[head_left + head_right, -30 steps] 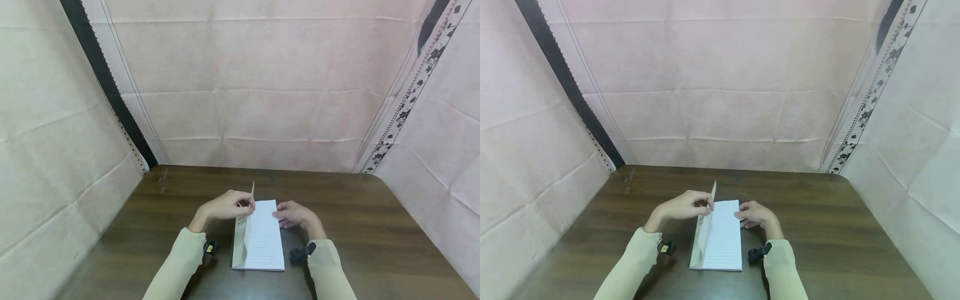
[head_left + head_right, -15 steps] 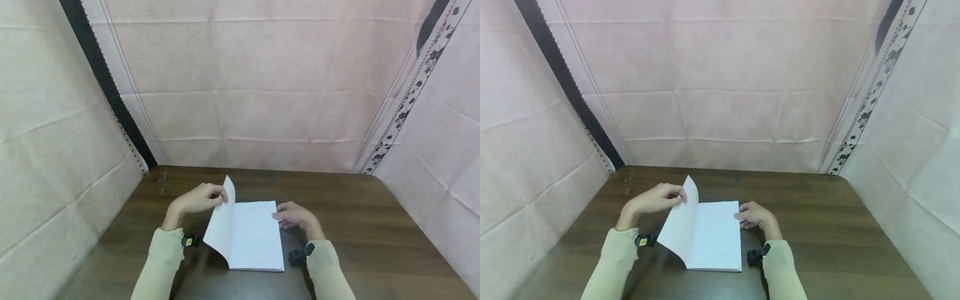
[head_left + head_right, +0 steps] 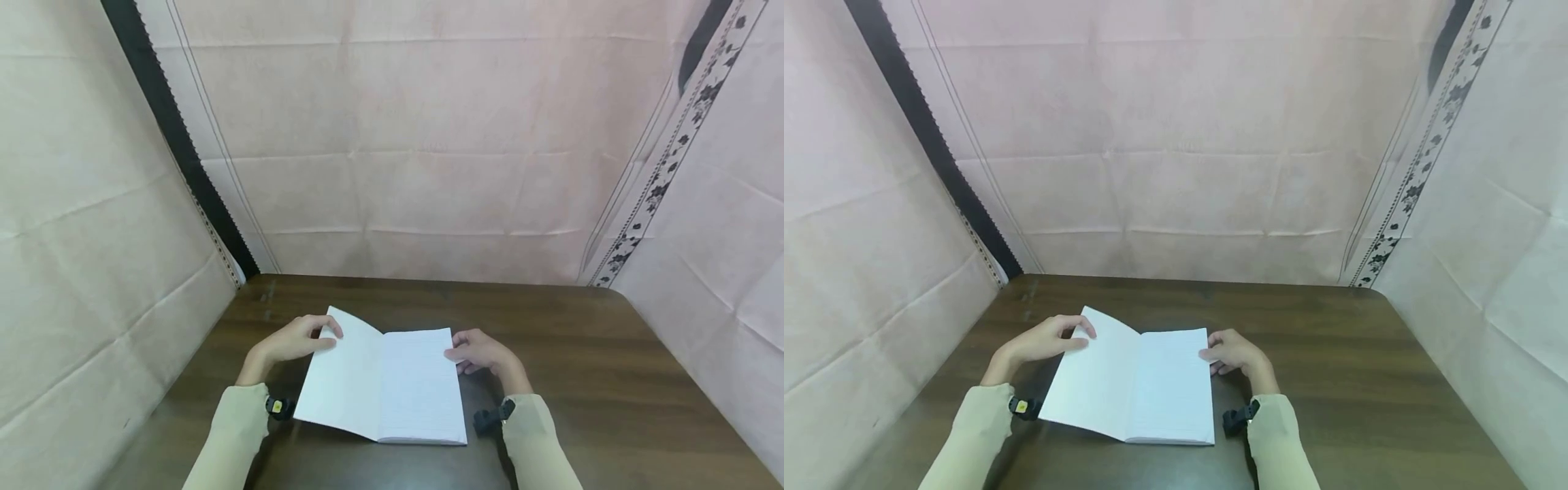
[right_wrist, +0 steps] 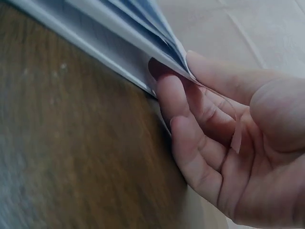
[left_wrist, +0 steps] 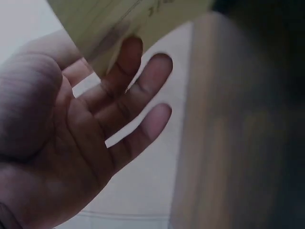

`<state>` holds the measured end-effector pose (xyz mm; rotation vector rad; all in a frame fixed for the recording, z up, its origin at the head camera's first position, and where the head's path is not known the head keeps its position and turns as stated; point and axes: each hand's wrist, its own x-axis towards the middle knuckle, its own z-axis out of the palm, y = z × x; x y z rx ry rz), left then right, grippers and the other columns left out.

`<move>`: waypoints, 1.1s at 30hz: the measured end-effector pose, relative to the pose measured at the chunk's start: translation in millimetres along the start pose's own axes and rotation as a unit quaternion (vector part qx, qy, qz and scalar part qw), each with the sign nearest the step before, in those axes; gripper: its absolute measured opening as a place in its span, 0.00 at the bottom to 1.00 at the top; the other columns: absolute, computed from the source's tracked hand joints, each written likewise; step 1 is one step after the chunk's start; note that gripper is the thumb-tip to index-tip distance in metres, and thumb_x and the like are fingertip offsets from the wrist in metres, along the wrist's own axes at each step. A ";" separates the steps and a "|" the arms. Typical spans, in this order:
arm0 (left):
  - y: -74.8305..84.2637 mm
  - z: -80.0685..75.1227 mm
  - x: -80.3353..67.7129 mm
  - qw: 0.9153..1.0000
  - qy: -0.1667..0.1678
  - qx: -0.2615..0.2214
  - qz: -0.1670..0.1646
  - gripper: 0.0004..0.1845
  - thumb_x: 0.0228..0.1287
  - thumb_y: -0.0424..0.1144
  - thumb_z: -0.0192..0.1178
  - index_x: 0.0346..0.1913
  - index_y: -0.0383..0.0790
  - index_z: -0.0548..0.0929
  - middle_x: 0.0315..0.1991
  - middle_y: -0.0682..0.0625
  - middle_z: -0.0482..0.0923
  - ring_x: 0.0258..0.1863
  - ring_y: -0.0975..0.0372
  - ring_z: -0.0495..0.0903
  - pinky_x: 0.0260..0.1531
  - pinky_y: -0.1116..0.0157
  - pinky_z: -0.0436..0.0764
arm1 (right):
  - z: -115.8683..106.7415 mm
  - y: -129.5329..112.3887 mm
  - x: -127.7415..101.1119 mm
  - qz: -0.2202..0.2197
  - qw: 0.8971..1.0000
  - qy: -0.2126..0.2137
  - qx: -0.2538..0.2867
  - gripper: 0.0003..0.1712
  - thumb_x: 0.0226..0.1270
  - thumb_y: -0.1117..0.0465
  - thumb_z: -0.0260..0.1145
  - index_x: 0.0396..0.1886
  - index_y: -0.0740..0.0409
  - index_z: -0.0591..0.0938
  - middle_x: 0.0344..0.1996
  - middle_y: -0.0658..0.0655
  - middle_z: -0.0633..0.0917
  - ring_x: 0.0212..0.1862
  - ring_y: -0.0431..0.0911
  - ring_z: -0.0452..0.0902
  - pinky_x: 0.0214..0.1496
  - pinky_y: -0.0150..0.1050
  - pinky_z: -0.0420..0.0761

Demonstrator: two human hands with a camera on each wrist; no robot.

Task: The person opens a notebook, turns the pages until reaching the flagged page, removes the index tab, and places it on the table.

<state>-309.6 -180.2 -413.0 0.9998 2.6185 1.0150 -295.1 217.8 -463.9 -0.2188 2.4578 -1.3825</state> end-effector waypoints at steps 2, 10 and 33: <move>-8.6 3.0 -2.6 1.000 -0.002 0.007 -0.010 0.11 0.59 0.46 0.56 0.45 0.53 0.76 0.45 0.59 0.74 0.42 0.62 0.72 0.41 0.59 0.71 | 0.8 -0.2 -0.3 -0.012 1.000 0.004 -0.008 0.17 0.53 0.51 0.66 0.33 0.59 0.76 0.26 0.57 0.80 0.29 0.49 0.78 0.32 0.42 0.77; -14.7 7.3 -6.7 0.994 -0.006 0.074 -0.081 0.17 0.55 0.46 0.61 0.49 0.56 0.73 0.41 0.49 0.66 0.35 0.58 0.65 0.30 0.61 0.68 | -1.0 -6.2 1.9 -0.032 0.998 0.025 -0.043 0.16 0.52 0.51 0.67 0.33 0.57 0.77 0.23 0.56 0.80 0.27 0.49 0.76 0.31 0.40 0.75; 43.1 36.5 9.2 0.966 -0.146 0.164 -0.138 0.17 0.55 0.49 0.59 0.50 0.60 0.76 0.41 0.53 0.75 0.37 0.62 0.72 0.34 0.56 0.72 | 0.7 3.6 4.1 -0.035 0.999 -0.013 0.009 0.20 0.53 0.51 0.66 0.41 0.58 0.75 0.27 0.57 0.82 0.25 0.51 0.79 0.29 0.43 0.78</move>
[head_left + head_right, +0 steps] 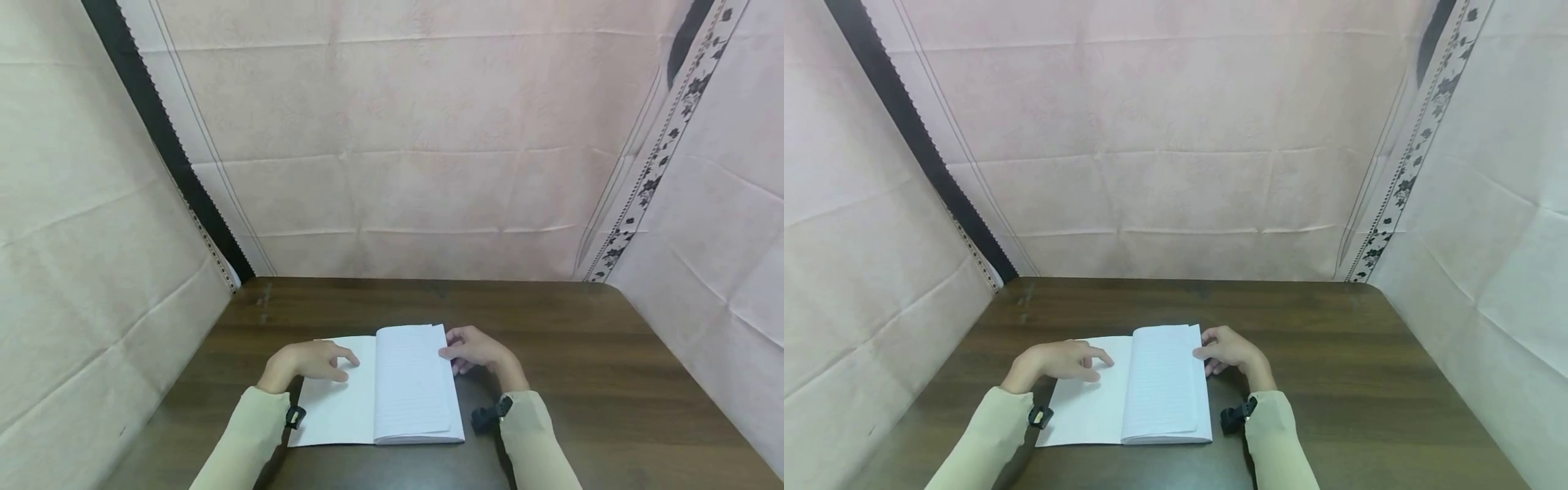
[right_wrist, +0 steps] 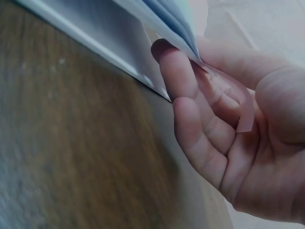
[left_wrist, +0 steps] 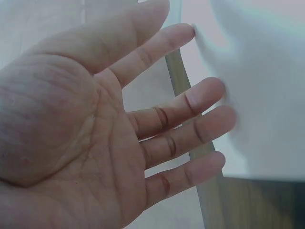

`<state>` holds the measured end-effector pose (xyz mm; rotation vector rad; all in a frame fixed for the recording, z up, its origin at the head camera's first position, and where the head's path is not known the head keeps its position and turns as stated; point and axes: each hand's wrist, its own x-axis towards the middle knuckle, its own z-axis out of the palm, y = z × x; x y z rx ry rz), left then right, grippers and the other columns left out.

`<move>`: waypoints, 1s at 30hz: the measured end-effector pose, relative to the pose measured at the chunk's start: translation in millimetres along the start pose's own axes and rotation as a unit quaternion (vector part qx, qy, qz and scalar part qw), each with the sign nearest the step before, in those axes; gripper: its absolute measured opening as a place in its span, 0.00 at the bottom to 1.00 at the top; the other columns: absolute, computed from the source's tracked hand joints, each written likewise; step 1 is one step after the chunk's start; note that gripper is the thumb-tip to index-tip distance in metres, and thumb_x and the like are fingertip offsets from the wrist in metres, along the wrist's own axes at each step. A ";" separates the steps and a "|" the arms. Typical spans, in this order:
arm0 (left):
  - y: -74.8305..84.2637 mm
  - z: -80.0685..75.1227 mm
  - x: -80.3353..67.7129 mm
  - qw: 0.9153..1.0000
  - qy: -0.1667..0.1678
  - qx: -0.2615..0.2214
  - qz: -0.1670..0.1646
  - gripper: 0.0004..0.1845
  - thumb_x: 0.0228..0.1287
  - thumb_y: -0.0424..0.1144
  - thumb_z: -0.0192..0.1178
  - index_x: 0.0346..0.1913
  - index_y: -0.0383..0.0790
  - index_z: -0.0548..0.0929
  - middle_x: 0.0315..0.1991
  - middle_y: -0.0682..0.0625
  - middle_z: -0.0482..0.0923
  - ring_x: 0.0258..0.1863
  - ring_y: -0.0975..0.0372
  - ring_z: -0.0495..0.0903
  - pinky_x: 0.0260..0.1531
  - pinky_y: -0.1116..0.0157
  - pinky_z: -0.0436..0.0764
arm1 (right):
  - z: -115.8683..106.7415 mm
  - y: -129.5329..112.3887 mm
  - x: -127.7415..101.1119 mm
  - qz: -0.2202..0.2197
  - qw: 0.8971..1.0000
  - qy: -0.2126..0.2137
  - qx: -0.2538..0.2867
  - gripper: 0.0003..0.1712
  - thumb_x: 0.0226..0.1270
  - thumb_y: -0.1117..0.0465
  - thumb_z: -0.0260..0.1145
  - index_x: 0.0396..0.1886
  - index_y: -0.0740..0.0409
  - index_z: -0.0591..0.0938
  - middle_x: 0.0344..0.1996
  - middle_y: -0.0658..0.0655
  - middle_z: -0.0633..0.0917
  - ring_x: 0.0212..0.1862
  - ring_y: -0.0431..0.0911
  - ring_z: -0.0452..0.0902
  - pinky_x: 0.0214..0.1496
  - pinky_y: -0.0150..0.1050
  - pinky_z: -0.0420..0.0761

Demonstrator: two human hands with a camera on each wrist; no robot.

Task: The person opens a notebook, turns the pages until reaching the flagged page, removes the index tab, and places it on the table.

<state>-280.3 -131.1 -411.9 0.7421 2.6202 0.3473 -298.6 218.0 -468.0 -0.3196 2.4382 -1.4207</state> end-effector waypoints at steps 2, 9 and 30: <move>8.6 0.1 3.6 1.000 -0.010 0.013 0.007 0.16 0.55 0.50 0.58 0.49 0.60 0.76 0.40 0.54 0.75 0.35 0.63 0.72 0.34 0.57 0.72 | -0.8 -0.3 -0.5 0.001 1.000 -0.005 0.004 0.22 0.53 0.50 0.66 0.43 0.57 0.75 0.28 0.57 0.82 0.26 0.51 0.80 0.30 0.43 0.78; 32.6 -0.4 17.3 0.999 -0.029 0.033 0.029 0.16 0.55 0.51 0.58 0.48 0.60 0.76 0.38 0.56 0.75 0.33 0.64 0.71 0.34 0.60 0.71 | -4.7 2.2 -3.5 -0.003 1.000 -0.010 0.023 0.32 0.52 0.49 0.67 0.55 0.52 0.68 0.32 0.55 0.83 0.28 0.52 0.80 0.35 0.44 0.77; 76.3 26.6 70.0 0.980 0.054 -0.010 0.190 0.24 0.55 0.48 0.60 0.56 0.53 0.69 0.34 0.55 0.74 0.30 0.66 0.72 0.31 0.71 0.70 | -7.2 3.4 -6.0 -0.004 0.998 -0.042 0.039 0.30 0.52 0.50 0.67 0.53 0.55 0.69 0.32 0.57 0.83 0.27 0.54 0.80 0.36 0.43 0.77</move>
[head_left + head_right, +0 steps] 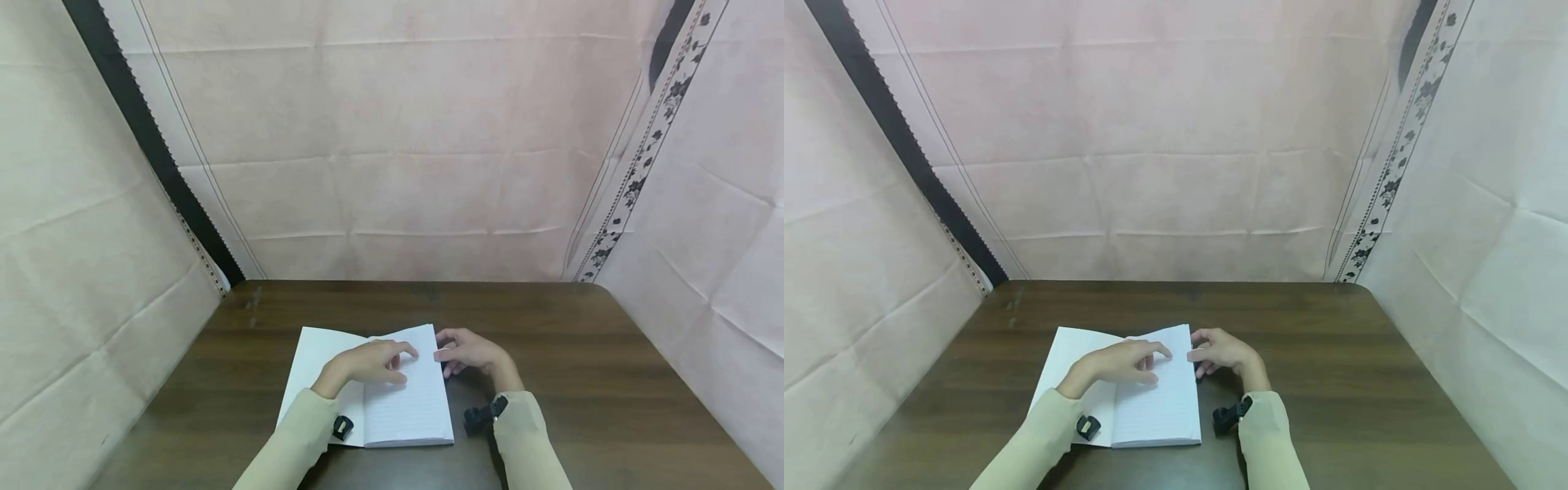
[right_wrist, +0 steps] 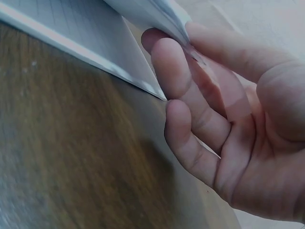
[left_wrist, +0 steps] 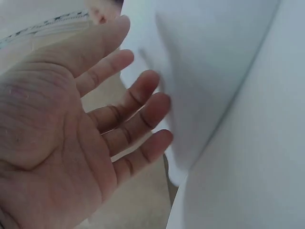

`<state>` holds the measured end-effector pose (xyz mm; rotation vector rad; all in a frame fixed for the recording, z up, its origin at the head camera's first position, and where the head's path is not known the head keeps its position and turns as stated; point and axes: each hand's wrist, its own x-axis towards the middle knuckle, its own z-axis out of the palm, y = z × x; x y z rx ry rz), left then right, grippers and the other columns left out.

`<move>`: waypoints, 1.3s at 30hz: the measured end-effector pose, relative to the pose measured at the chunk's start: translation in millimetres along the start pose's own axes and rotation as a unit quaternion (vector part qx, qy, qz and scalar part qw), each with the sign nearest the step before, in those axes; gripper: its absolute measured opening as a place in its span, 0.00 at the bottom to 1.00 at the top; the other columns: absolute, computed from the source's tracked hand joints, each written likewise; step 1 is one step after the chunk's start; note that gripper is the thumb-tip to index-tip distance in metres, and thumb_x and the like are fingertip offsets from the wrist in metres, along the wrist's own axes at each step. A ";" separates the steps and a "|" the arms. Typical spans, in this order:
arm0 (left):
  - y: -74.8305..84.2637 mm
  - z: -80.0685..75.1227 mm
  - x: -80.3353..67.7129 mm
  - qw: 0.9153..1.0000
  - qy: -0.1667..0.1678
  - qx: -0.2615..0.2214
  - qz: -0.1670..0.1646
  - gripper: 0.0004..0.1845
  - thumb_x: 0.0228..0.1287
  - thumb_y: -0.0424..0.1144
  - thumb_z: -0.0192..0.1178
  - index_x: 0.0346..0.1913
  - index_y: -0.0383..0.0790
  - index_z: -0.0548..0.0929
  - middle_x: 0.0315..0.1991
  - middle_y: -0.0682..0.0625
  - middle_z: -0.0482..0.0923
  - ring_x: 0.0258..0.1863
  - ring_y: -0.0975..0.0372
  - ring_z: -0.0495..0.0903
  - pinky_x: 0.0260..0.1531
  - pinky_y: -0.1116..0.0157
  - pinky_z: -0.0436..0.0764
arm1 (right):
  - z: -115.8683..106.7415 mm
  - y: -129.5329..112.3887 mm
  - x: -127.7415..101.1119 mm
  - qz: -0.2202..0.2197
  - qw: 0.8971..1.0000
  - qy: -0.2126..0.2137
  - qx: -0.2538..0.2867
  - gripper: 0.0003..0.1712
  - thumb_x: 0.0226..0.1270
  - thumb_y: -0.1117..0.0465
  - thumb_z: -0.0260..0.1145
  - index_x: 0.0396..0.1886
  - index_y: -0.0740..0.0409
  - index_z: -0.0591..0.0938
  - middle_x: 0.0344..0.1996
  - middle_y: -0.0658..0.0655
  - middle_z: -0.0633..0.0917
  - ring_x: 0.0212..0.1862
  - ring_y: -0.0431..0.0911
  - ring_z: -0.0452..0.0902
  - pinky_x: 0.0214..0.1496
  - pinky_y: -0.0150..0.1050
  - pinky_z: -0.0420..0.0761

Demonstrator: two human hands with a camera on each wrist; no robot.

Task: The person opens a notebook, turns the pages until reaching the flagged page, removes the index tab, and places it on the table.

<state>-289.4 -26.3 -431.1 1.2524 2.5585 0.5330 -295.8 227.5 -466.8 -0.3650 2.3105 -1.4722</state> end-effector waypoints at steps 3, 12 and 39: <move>3.6 5.3 5.6 1.000 0.011 0.005 0.016 0.24 0.55 0.48 0.60 0.56 0.54 0.69 0.36 0.53 0.74 0.32 0.66 0.71 0.31 0.72 0.70 | 0.3 -1.0 1.4 0.001 1.000 -0.009 0.003 0.29 0.52 0.50 0.67 0.51 0.56 0.70 0.31 0.58 0.83 0.27 0.54 0.80 0.35 0.44 0.77; 8.4 10.0 15.0 0.999 0.021 0.006 0.038 0.30 0.54 0.49 0.61 0.60 0.59 0.63 0.36 0.53 0.74 0.33 0.65 0.73 0.33 0.71 0.71 | -2.9 -4.4 1.8 -0.002 0.999 -0.032 0.006 0.25 0.53 0.51 0.67 0.47 0.58 0.71 0.28 0.59 0.83 0.27 0.54 0.80 0.33 0.45 0.77; 11.8 11.8 10.1 1.000 -0.011 0.014 0.020 0.29 0.55 0.49 0.60 0.61 0.65 0.64 0.39 0.56 0.74 0.34 0.68 0.71 0.33 0.70 0.70 | 8.7 4.2 5.0 0.021 0.996 -0.090 0.003 0.13 0.51 0.56 0.68 0.31 0.60 0.80 0.25 0.58 0.83 0.25 0.48 0.79 0.28 0.41 0.78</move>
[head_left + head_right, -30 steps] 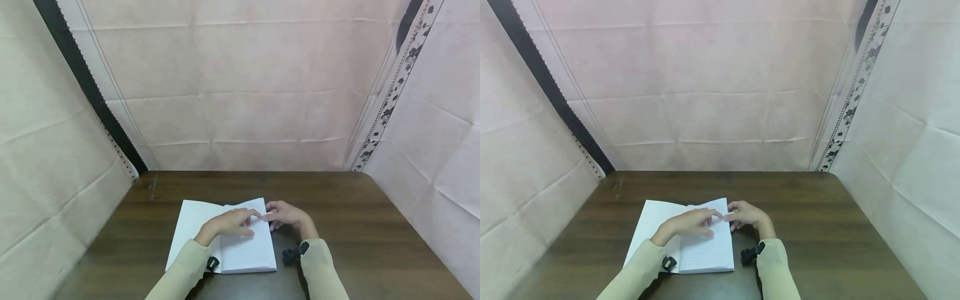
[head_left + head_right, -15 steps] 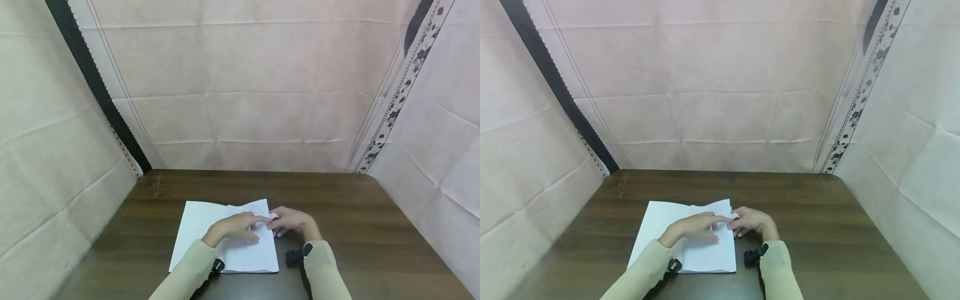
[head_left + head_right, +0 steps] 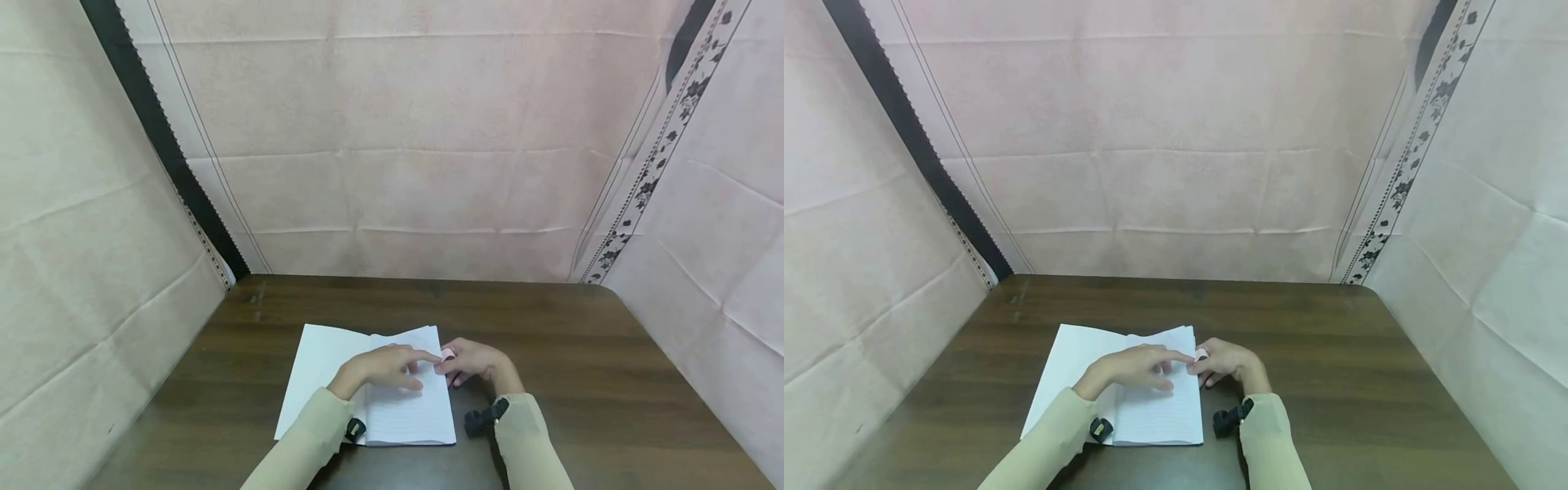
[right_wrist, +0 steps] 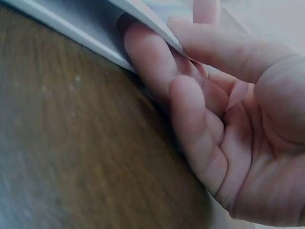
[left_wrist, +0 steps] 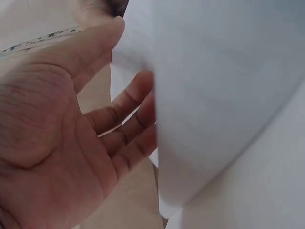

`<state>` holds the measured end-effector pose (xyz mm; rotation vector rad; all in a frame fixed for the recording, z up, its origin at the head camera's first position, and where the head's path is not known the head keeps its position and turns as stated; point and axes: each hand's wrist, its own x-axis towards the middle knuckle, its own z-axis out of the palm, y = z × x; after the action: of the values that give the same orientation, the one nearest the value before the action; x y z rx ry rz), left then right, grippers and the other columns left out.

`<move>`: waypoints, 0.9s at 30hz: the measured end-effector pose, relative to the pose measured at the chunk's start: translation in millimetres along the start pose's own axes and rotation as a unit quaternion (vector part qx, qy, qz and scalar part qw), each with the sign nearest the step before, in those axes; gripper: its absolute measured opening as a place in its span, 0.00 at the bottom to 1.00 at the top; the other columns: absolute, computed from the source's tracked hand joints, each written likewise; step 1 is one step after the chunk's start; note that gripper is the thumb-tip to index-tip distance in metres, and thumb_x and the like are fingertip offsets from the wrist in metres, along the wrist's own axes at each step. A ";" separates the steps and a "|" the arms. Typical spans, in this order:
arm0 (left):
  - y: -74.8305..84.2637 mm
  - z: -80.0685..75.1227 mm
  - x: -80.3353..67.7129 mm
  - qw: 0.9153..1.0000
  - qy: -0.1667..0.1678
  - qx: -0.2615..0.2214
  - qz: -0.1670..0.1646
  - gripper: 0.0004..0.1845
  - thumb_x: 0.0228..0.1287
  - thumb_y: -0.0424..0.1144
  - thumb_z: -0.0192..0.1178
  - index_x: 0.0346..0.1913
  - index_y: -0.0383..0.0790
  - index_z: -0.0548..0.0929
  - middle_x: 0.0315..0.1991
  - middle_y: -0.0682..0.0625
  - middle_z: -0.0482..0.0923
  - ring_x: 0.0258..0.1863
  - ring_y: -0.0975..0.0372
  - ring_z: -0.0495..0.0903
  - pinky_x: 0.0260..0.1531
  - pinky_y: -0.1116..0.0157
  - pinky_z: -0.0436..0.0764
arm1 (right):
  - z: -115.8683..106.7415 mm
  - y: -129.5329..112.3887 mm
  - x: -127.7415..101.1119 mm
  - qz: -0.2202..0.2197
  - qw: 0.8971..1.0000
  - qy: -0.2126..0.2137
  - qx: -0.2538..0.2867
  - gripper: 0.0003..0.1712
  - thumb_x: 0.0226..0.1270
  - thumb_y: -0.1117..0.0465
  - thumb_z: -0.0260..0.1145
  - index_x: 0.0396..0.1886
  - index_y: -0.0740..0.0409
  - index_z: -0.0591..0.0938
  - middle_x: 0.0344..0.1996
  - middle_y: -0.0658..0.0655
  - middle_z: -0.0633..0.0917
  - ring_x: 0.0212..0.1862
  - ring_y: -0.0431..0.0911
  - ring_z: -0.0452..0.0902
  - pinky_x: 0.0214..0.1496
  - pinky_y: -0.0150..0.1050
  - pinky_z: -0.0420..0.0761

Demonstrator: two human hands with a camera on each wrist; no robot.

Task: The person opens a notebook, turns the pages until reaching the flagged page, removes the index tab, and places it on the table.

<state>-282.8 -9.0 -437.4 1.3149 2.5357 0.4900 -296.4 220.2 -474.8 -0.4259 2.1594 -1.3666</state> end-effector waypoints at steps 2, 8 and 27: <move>-1.9 -1.8 -0.4 1.000 0.004 -0.006 0.007 0.26 0.56 0.50 0.59 0.60 0.64 0.67 0.39 0.57 0.75 0.35 0.69 0.72 0.34 0.71 0.71 | 0.0 0.4 0.3 0.007 1.000 0.004 0.002 0.15 0.50 0.54 0.69 0.31 0.60 0.80 0.25 0.58 0.83 0.25 0.48 0.79 0.28 0.41 0.78; -7.8 -5.2 -1.5 0.999 0.026 -0.029 0.022 0.14 0.60 0.50 0.54 0.49 0.56 0.75 0.37 0.60 0.77 0.34 0.72 0.74 0.34 0.72 0.73 | 1.3 -0.3 1.7 0.022 0.999 0.022 0.006 0.20 0.51 0.46 0.66 0.33 0.58 0.81 0.27 0.57 0.83 0.27 0.49 0.80 0.29 0.40 0.78; -18.4 -32.9 -18.2 0.992 0.089 -0.093 -0.014 0.14 0.61 0.55 0.51 0.27 0.50 0.74 0.22 0.55 0.78 0.21 0.68 0.74 0.22 0.70 0.71 | 2.6 -1.2 2.4 0.035 0.997 0.042 0.046 0.18 0.56 0.50 0.63 0.37 0.60 0.80 0.29 0.58 0.83 0.26 0.47 0.79 0.29 0.40 0.78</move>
<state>-298.1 -39.9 -413.6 1.2165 2.5685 0.8512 -296.7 216.5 -475.3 -0.2585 2.1459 -1.4617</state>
